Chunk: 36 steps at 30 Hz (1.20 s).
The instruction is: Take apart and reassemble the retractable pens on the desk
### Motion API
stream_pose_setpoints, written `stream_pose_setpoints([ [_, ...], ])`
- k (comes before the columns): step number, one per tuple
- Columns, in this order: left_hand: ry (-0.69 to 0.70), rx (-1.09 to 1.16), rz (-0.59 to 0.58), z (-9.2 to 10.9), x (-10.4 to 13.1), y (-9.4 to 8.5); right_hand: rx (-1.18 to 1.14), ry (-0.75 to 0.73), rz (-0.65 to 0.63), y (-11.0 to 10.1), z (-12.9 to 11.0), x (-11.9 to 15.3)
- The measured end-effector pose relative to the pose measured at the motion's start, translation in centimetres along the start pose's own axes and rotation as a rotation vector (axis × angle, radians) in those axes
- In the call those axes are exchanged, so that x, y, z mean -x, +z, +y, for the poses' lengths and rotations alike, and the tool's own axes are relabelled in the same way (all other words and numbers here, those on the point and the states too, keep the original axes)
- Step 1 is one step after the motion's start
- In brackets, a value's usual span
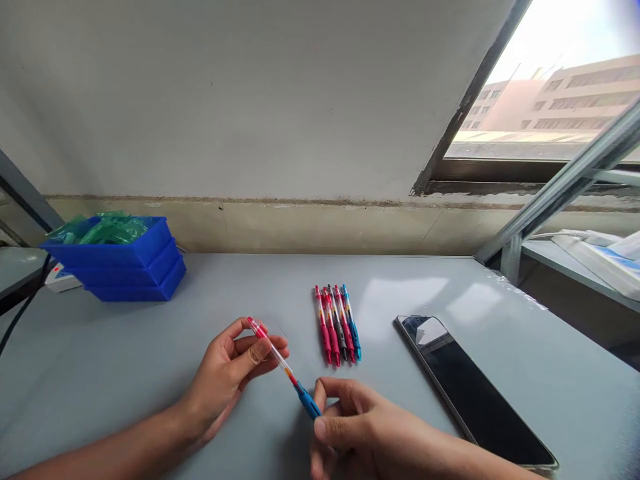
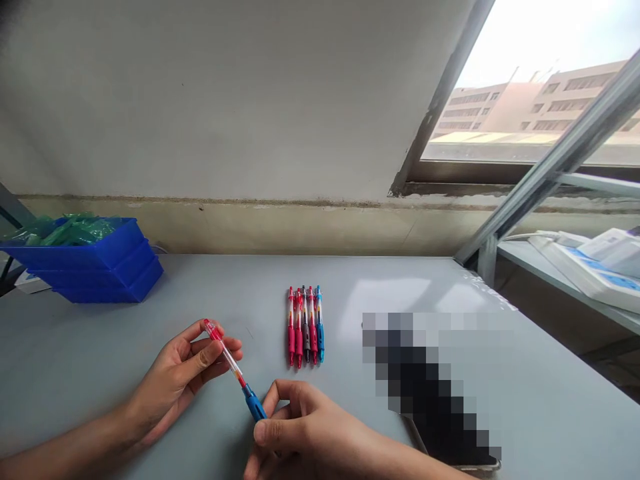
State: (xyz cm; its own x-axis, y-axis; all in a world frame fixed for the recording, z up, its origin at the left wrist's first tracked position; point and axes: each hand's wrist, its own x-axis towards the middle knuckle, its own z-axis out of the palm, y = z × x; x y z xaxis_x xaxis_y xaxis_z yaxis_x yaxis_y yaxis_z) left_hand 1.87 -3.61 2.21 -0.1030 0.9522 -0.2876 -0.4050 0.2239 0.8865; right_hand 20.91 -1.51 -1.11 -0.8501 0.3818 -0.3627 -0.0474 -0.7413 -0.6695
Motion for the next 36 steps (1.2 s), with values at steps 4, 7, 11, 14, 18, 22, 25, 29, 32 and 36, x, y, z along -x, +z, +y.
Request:
stream_pose_setpoints([
  [4, 0.043, 0.027, 0.028, 0.8, -0.6, -0.4, 0.001, -0.001, 0.008, -0.1, 0.1, -0.2],
  [7, 0.090, 0.057, 0.046, 1.3, -1.0, -0.7, 0.007, 0.004, 0.010, -0.1, 0.0, -0.2],
  [11, 0.107, 0.092, 0.079, 1.4, -1.1, -0.8, 0.000, 0.010, 0.013, 0.0, -0.2, -0.1],
  [14, 0.069, 0.129, 0.107, 1.3, -1.0, -0.7, -0.005, 0.007, 0.019, 0.0, -0.2, -0.1],
  [18, 0.003, 0.184, 0.180, 1.3, -1.2, -0.4, -0.023, 0.020, 0.035, -0.1, -0.1, -0.1],
  [22, -0.053, 0.232, 0.235, 1.1, -1.4, -0.4, -0.033, 0.006, 0.024, 0.0, -0.2, -0.1],
  [25, -0.080, 0.266, 0.234, 0.8, -1.4, -0.5, -0.029, 0.007, 0.011, 0.1, -0.3, -0.2],
  [29, -0.131, 0.295, 0.230, 0.7, -1.1, -0.2, -0.038, 0.012, 0.007, 0.1, -0.4, -0.2],
  [32, -0.158, 0.308, 0.238, 0.8, -0.9, 0.0, -0.036, 0.006, 0.009, 0.1, -0.3, -0.2],
  [36, -0.171, 0.332, 0.247, 1.0, -1.1, 0.0, -0.030, 0.006, 0.010, 0.2, -0.4, -0.1],
])
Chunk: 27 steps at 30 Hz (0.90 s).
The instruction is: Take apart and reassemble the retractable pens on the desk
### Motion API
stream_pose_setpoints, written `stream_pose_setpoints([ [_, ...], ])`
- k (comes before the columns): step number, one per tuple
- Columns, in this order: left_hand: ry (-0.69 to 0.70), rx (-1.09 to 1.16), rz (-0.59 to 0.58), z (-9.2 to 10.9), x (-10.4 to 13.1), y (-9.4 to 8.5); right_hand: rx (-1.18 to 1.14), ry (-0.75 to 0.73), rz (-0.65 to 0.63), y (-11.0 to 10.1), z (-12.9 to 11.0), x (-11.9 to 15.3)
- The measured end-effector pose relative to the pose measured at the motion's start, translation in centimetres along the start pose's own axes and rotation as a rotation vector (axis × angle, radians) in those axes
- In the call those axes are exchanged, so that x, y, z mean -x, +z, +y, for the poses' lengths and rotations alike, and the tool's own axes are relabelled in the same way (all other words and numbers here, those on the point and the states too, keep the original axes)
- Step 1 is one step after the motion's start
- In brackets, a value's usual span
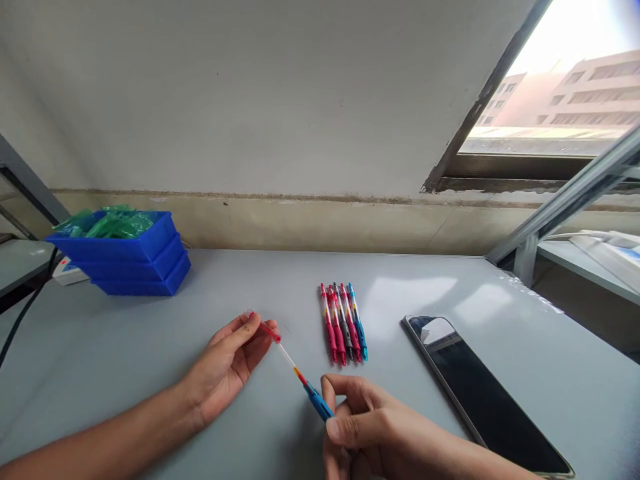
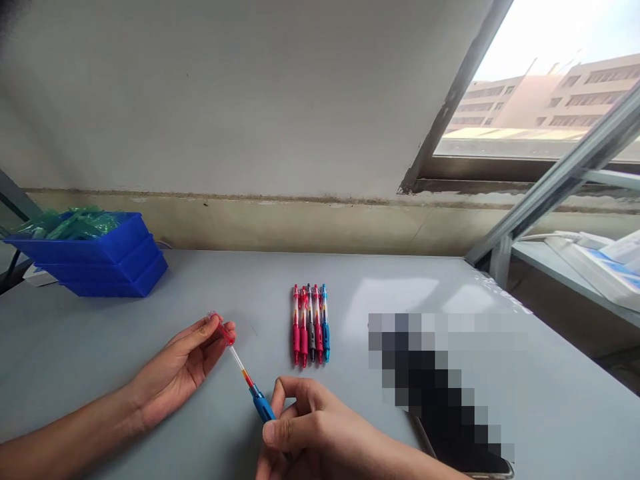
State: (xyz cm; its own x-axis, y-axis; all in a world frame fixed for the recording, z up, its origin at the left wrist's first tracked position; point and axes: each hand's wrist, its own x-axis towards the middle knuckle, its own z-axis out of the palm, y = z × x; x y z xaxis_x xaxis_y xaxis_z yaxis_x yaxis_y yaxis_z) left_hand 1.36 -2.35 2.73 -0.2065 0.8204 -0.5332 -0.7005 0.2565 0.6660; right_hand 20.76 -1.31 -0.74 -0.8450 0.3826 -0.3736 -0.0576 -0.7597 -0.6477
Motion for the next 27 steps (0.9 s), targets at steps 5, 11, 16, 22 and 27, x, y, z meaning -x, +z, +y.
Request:
stream_pose_setpoints([
  [5, -0.067, 0.047, 0.017, 0.08, 0.00, 0.00, 0.017, -0.012, -0.011, -0.11, -0.16, 0.04],
  [11, -0.182, 0.062, 0.030, -0.03, 0.52, 0.45, 0.014, -0.024, -0.038, -0.31, -0.07, -0.01],
  [16, -0.165, 0.054, 0.036, 0.38, 0.67, 0.64, 0.037, -0.012, -0.036, -0.38, 0.09, -0.05],
  [22, -0.134, -0.009, -0.016, 0.20, 0.69, 0.44, 0.029, -0.010, -0.033, -0.61, 0.08, -0.20],
  [27, -0.038, -0.066, -0.067, 0.07, 0.73, 0.13, 0.026, 0.001, -0.018, -0.53, 0.10, -0.24],
])
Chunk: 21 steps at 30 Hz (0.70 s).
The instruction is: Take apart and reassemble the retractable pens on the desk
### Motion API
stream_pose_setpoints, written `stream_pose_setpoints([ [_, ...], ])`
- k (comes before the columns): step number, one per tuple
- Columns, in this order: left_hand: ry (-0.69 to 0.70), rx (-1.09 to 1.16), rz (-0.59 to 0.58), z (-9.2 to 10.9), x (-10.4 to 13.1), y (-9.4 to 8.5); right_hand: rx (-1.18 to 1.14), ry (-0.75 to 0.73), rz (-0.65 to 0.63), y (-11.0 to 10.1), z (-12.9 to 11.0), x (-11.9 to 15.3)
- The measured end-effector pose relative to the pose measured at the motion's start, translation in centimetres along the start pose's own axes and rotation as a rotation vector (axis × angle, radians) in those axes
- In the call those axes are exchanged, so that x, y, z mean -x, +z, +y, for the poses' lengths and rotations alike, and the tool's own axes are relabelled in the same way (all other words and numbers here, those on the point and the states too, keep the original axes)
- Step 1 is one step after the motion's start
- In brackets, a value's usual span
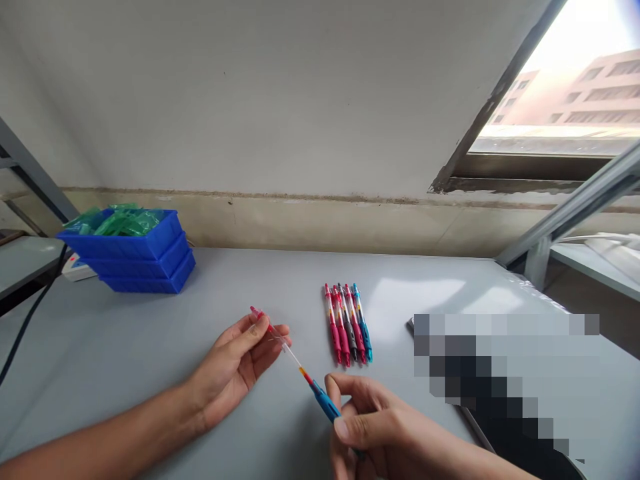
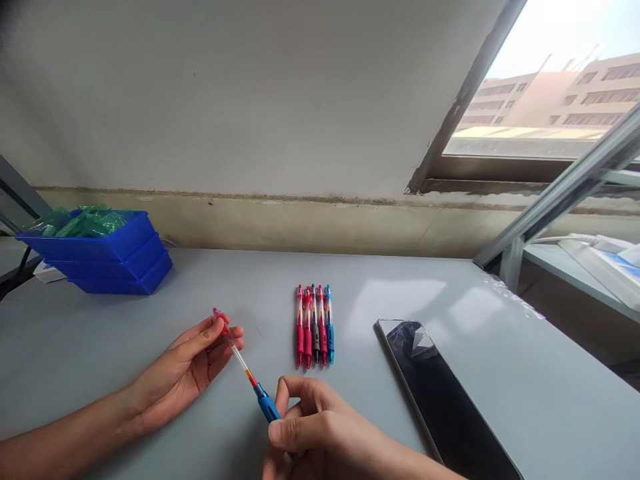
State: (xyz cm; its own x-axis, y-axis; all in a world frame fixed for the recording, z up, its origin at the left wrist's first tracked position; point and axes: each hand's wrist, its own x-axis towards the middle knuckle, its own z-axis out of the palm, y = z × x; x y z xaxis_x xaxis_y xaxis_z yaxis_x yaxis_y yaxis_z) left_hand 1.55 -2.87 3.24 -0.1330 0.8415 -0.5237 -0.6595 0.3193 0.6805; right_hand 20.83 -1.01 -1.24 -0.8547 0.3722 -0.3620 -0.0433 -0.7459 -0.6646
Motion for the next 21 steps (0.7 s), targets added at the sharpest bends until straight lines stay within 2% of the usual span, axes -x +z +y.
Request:
stream_pose_setpoints([
  [4, 0.127, -0.132, -0.132, -0.34, 0.30, -0.35, 0.032, -0.007, 0.038, 0.47, -0.18, 0.25],
  [7, 0.175, -0.251, -0.236, -0.74, 0.57, -0.45, 0.202, -0.075, 0.100, 0.82, -0.19, 0.55],
  [9, 0.192, -0.279, -0.247, -0.87, 0.65, -0.45, 0.452, -0.212, 0.198, 0.92, -0.13, 0.74],
  [13, 0.205, -0.307, -0.247, -0.70, 0.61, -0.44, 1.103, -0.578, 0.496, 0.72, -0.19, 0.80],
  [15, 0.208, -0.318, -0.253, -0.57, 0.62, -0.45, 1.269, -0.674, 0.559, 0.57, -0.29, 0.71],
  [21, 0.180, -0.261, -0.237, -0.55, 0.68, -0.50, 1.268, -0.654, 0.552, 0.53, -0.25, 0.91],
])
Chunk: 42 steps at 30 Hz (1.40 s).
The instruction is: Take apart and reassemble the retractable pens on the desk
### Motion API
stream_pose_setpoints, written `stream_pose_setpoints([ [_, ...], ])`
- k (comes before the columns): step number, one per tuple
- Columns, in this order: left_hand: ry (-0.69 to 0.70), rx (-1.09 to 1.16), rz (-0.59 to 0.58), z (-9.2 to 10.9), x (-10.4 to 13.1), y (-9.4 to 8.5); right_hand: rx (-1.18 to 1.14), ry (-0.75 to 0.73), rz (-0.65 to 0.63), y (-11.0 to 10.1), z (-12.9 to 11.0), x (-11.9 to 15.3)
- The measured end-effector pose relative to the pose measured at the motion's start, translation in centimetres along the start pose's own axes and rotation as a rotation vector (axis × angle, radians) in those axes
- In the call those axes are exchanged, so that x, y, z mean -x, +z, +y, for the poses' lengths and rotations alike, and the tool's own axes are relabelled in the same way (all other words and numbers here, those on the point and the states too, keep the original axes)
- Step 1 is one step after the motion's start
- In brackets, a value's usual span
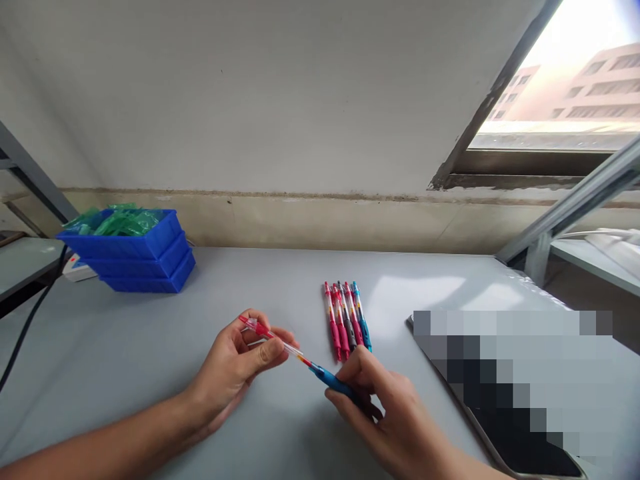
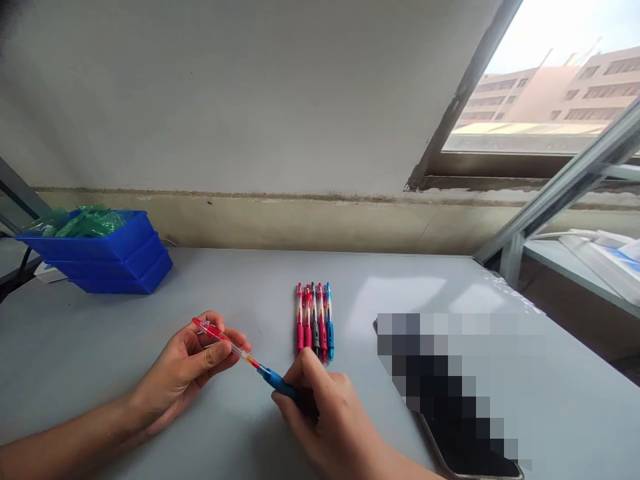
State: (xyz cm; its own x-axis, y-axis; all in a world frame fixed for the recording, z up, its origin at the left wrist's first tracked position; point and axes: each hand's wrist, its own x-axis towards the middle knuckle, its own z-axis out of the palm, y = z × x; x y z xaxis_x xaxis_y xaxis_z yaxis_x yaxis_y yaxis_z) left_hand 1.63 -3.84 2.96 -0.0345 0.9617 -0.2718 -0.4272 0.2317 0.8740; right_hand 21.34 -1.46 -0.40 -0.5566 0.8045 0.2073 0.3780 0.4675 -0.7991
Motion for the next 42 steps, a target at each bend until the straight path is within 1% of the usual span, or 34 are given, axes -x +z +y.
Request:
stream_pose_setpoints([
  [3, -0.034, 0.048, 0.019, -0.1, 0.0, -0.1, -0.073, 0.030, 0.100, -0.4, -0.1, 0.1],
  [5, -0.063, 0.015, 0.033, -0.3, 0.0, -0.1, -0.185, 0.052, 0.168, -0.7, -0.2, 0.0],
  [7, -0.072, -0.093, 0.007, -0.4, 0.0, -0.2, -0.318, 0.079, 0.207, -1.1, -0.3, -0.2],
  [9, -0.046, -0.263, -0.066, -0.5, 0.1, -0.2, -0.424, 0.093, 0.218, -1.4, -0.5, -0.3],
  [11, 0.023, -0.477, -0.135, -0.5, 0.3, -0.2, -0.511, 0.058, 0.182, -1.6, -0.8, -0.3],
  [14, 0.219, -0.791, -0.236, -0.5, 1.0, 0.1, -0.593, -0.037, 0.068, -1.7, -1.0, -0.2],
  [15, 0.296, -0.852, -0.252, -0.5, 1.2, 0.1, -0.609, -0.063, 0.047, -1.7, -1.0, -0.1],
  [16, 0.358, -0.878, -0.244, -0.5, 1.4, 0.2, -0.620, -0.086, 0.048, -1.7, -1.1, 0.0],
  [17, 0.391, -0.870, -0.214, -0.5, 1.6, 0.3, -0.623, -0.113, 0.064, -1.7, -1.1, 0.0],
  [18, 0.385, -0.838, -0.178, -0.4, 1.6, 0.3, -0.622, -0.144, 0.095, -1.7, -1.1, 0.1],
  [19, 0.346, -0.803, -0.166, -0.4, 1.7, 0.4, -0.613, -0.177, 0.129, -1.7, -1.2, 0.2],
  [22, 0.207, -0.754, -0.244, -0.3, 1.5, 0.6, -0.578, -0.230, 0.176, -1.9, -1.4, 0.3],
  [23, 0.178, -0.726, -0.254, -0.2, 1.4, 0.7, -0.576, -0.229, 0.185, -1.9, -1.4, 0.3],
  [25, 0.127, -0.635, -0.234, 0.0, 1.2, 0.8, -0.585, -0.198, 0.213, -1.9, -1.5, 0.3],
  [28, 0.045, -0.545, -0.230, 0.1, 1.1, 0.8, -0.617, -0.104, 0.274, -1.7, -1.4, 0.0],
  [29, 0.050, -0.553, -0.216, 0.1, 1.1, 0.8, -0.632, -0.073, 0.271, -1.6, -1.3, -0.1],
  [31, 0.073, -0.575, -0.168, -0.1, 1.1, 0.6, -0.657, -0.041, 0.221, -1.5, -1.2, -0.3],
  [34, 0.066, -0.607, -0.163, -0.3, 1.1, 0.4, -0.665, -0.040, 0.118, -1.5, -1.0, -0.4],
  [35, 0.077, -0.603, -0.146, -0.4, 1.0, 0.4, -0.662, -0.038, 0.112, -1.5, -0.9, -0.5],
  [38, 0.141, -0.536, -0.015, -0.2, 0.9, 0.2, -0.615, -0.043, 0.167, -1.6, -1.0, -0.6],
  [39, 0.147, -0.518, 0.012, -0.2, 0.9, 0.2, -0.595, -0.042, 0.167, -1.7, -1.0, -0.6],
  [42, 0.107, -0.492, 0.024, -0.3, 0.8, 0.0, -0.563, -0.026, 0.107, -1.6, -1.1, -0.7],
])
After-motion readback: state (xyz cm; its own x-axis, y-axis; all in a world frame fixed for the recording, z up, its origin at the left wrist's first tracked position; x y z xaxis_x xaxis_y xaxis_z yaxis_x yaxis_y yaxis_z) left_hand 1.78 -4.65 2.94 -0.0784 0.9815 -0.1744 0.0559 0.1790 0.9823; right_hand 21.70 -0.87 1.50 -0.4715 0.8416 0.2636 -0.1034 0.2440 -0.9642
